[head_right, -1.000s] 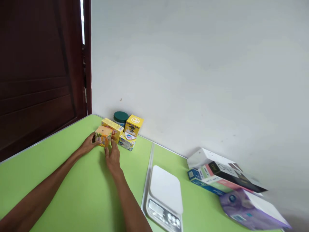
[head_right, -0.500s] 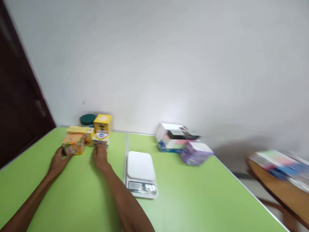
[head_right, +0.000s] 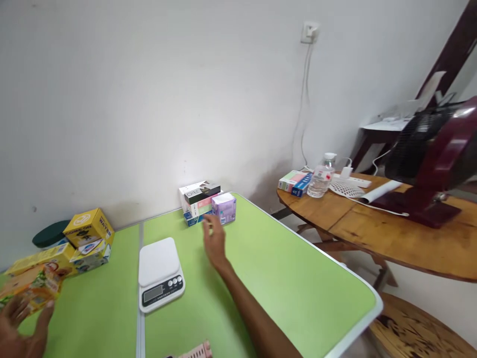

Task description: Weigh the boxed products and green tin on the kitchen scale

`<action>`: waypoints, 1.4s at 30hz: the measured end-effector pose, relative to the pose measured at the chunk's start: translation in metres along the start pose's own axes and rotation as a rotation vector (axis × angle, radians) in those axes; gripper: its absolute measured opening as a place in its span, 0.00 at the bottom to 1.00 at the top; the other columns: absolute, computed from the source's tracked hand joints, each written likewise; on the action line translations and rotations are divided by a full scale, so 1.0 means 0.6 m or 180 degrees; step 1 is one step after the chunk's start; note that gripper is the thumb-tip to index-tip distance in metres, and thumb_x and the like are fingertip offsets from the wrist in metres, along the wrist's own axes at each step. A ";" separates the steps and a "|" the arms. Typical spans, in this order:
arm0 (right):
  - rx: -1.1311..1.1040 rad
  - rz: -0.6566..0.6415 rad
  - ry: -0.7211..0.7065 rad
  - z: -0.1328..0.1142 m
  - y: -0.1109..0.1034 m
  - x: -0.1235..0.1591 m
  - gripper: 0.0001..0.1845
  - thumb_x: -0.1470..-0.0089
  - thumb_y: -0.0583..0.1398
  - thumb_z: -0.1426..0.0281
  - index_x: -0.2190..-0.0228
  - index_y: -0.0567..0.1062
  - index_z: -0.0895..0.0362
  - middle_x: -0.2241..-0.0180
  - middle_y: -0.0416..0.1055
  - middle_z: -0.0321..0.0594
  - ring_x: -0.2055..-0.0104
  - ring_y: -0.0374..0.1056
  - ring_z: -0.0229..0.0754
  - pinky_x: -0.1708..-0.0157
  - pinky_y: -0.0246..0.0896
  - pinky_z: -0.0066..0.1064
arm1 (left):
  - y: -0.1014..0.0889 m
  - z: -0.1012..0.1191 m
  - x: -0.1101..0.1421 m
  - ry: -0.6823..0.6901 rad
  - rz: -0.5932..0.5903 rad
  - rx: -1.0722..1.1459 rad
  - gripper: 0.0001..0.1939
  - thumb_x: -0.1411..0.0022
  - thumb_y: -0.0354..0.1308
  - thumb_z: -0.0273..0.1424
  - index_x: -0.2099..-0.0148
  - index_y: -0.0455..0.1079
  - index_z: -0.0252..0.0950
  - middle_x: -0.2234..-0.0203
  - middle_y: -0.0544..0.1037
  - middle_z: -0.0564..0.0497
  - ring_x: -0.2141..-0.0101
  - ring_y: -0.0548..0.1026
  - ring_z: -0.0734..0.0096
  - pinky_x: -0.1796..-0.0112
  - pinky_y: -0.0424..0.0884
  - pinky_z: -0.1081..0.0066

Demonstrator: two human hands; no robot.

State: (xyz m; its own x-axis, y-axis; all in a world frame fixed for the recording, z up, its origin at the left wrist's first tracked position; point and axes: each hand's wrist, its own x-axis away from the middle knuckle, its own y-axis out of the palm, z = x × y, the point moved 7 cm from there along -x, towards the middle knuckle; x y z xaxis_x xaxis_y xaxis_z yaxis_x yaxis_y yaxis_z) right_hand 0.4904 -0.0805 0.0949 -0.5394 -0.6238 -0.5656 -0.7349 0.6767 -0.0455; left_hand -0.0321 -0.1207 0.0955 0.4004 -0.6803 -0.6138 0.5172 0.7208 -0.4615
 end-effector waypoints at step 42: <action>-0.0523 -0.1017 -0.0348 -0.082 0.084 0.131 0.25 0.28 0.46 0.57 0.45 0.74 0.56 0.48 0.76 0.50 0.48 0.72 0.50 0.47 0.67 0.42 | 0.236 0.340 0.169 0.0834 -0.1817 0.1059 0.41 0.38 0.57 0.31 0.27 0.48 0.35 0.35 0.61 0.35 0.35 0.59 0.48 0.36 0.57 0.46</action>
State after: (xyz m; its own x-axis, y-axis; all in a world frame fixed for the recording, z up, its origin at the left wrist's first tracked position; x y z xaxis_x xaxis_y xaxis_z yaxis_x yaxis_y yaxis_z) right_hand 0.3909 -0.1147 0.0888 -0.2317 -0.7419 -0.6292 -0.9200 0.3773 -0.1062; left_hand 0.2359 -0.1144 0.0985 -0.1754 -0.8552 -0.4876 0.8124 0.1541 -0.5624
